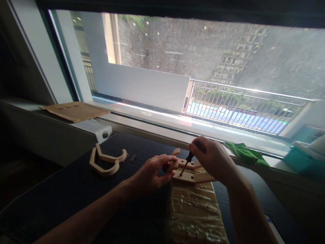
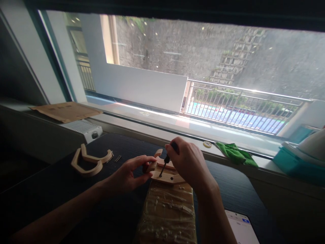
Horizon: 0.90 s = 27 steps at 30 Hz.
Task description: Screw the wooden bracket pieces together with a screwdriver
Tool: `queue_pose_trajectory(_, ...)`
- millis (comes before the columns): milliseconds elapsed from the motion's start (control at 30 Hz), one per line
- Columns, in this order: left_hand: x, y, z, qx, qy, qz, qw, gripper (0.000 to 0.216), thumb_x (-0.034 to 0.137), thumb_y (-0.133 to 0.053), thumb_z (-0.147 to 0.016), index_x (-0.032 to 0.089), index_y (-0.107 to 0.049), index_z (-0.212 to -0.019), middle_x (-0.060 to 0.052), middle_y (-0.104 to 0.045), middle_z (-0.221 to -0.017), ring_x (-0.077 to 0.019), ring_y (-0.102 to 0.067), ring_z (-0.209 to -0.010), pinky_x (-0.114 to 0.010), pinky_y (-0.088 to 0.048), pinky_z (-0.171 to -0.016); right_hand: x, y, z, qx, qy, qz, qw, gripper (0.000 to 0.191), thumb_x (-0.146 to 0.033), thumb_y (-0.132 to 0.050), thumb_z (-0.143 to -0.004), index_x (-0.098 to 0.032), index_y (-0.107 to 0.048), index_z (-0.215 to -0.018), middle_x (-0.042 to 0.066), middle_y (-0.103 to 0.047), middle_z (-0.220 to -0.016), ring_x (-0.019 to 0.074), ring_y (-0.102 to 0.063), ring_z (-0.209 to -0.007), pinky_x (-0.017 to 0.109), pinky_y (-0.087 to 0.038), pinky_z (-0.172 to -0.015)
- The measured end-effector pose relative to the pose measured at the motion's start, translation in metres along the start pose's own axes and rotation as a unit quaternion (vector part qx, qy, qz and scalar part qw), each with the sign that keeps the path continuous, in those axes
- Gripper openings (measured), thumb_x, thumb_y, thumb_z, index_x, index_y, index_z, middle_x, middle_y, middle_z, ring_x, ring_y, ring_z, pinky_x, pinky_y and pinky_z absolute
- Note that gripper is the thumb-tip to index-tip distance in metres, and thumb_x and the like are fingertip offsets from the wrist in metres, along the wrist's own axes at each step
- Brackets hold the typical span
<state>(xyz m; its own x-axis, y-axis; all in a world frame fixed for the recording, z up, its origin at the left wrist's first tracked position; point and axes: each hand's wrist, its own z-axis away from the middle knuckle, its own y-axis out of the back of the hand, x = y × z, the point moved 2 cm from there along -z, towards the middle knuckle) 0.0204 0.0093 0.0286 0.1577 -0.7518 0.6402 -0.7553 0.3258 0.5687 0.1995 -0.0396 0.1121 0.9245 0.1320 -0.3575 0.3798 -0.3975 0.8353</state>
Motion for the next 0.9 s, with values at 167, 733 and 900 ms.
queue_pose_trajectory(167, 0.000, 0.000, 0.000, 0.003, 0.006, -0.011, 1.000, 0.034, 0.018, -0.058, -0.078, 0.015, -0.054, -0.111, -0.002, -0.057, -0.080, -0.0141, -0.052, -0.072, -0.029, -0.047, -0.073, -0.019, -0.004, 0.008, -0.036, 0.048, -0.030, 0.998, 0.018, -0.040, -0.048, -0.082, -0.025, -0.059, -0.082, -0.005, -0.056, -0.058, 0.0109, -0.044, -0.051, 0.022, -0.026, -0.049)
queue_pose_trajectory(733, -0.004, -0.002, 0.001, 0.005, 0.041, 0.045, 0.998, 0.037, 0.020, -0.058, -0.076, 0.016, -0.055, -0.112, -0.001, -0.058, -0.081, -0.0130, -0.053, -0.071, -0.027, -0.046, -0.072, -0.011, -0.011, 0.001, 0.011, 0.084, -0.128, 0.988, 0.015, -0.030, -0.048, -0.084, -0.020, -0.058, -0.088, 0.002, -0.060, -0.087, 0.0134, -0.055, -0.076, 0.025, -0.041, -0.066)
queue_pose_trajectory(900, -0.006, -0.005, 0.003, -0.054, 0.119, 0.113, 0.985, 0.034, 0.026, -0.061, -0.075, 0.016, -0.058, -0.108, 0.000, -0.059, -0.080, -0.0149, -0.055, -0.074, -0.027, -0.046, -0.071, -0.016, -0.001, 0.019, -0.090, 0.097, -0.032, 0.991, 0.023, -0.025, -0.045, -0.086, -0.024, -0.057, -0.105, 0.004, -0.064, -0.094, 0.0179, -0.059, -0.084, 0.029, -0.042, -0.072)
